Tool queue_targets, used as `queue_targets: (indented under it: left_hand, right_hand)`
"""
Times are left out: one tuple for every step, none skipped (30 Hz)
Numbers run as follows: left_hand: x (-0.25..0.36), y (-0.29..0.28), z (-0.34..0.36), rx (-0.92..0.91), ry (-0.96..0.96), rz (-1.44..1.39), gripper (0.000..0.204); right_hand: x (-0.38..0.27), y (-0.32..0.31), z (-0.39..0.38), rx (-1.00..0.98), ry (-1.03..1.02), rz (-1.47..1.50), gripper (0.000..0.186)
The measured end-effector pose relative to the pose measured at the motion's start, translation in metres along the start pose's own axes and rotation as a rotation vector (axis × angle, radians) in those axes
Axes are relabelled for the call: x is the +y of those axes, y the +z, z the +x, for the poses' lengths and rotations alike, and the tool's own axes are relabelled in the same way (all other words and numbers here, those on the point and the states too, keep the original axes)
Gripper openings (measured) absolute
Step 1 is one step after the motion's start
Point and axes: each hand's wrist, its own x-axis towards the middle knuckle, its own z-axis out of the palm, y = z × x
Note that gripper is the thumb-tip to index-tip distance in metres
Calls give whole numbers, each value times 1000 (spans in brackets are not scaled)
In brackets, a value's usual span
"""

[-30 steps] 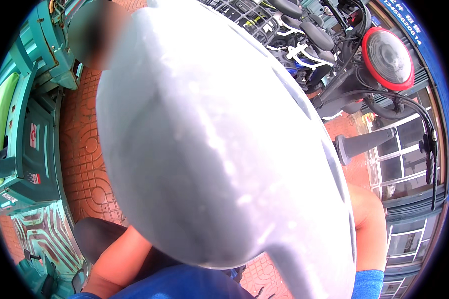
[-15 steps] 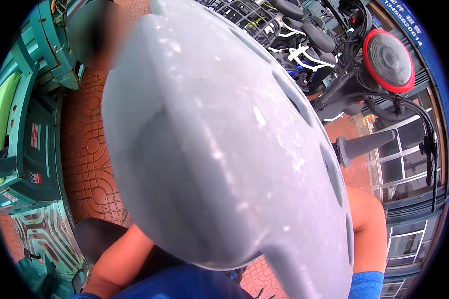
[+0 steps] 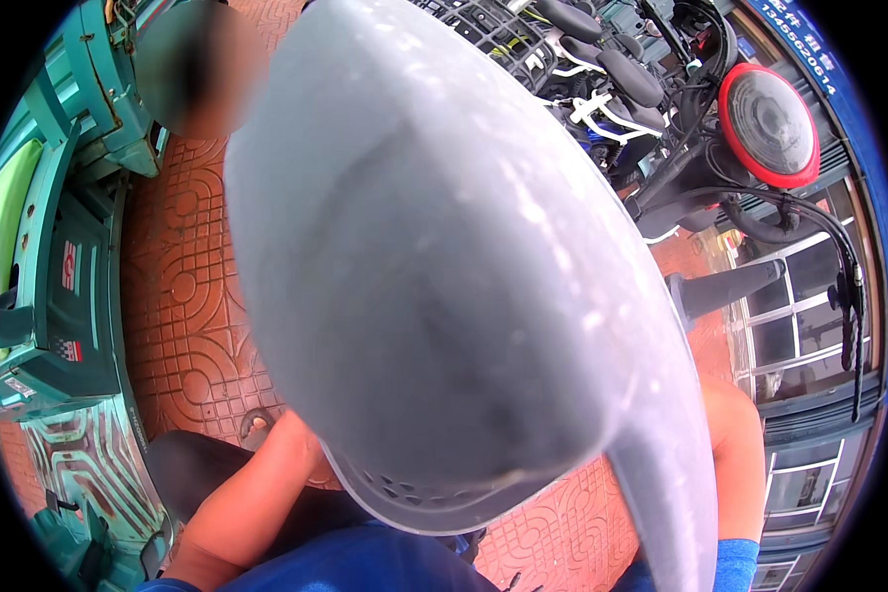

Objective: The person removes a grey plastic basket from the front of a red electric scooter. They use a small metal tool to scrape the inside of the basket and then use a red power drill to work on the basket's mounting area. Finally, the person handles a small metal component and walks away from the scooter.

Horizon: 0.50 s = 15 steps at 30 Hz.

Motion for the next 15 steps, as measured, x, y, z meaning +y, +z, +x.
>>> queue_targets:
  left_hand:
    - [0,1,0,-2,-2,2,103]
    - [0,2,-1,-6,-5,4,104]
    - [2,1,-1,-8,0,1,104]
    - [2,1,0,-11,4,-1,104]
    - [3,1,0,-15,8,-3,104]
    - [3,1,0,-18,11,0,104]
    - [2,1,0,-22,15,3,104]
    - [2,0,1,-25,19,7,104]
    - [2,0,1,-19,12,2,104]
    - [1,-1,2,-11,5,-3,104]
    - [1,-1,2,-4,-2,-7,104]
    - [0,-2,2,2,-10,-12,104]
    - [-1,-3,3,8,-18,-17,104]
    - [-1,-4,3,14,-25,-22,105]
    - [-1,-5,3,11,-29,-17,105]
  right_hand:
    - [-1,-3,-1,-9,14,16,16]
    - [-2,-8,-3,-18,28,31,17]
    - [-4,-14,-2,-27,35,48,19]
    - [-8,-22,-1,-37,74,58,20]
    - [-12,-30,1,-48,114,68,21]
    - [-14,-34,2,-57,155,77,22]
    - [-10,-30,2,-36,139,104,24]
    - [-12,-33,2,-88,147,71,23]
    - [-18,-41,1,-140,159,38,23]
    - [-21,-45,1,-192,169,4,22]
    - [-20,-45,1,-260,189,-19,21]
    - [-18,-44,1,-328,208,-42,21]
    - [-17,-43,2,-396,227,-65,20]
    - [-14,-40,5,-504,222,-142,26]
    - [-12,-36,10,-613,218,-219,33]
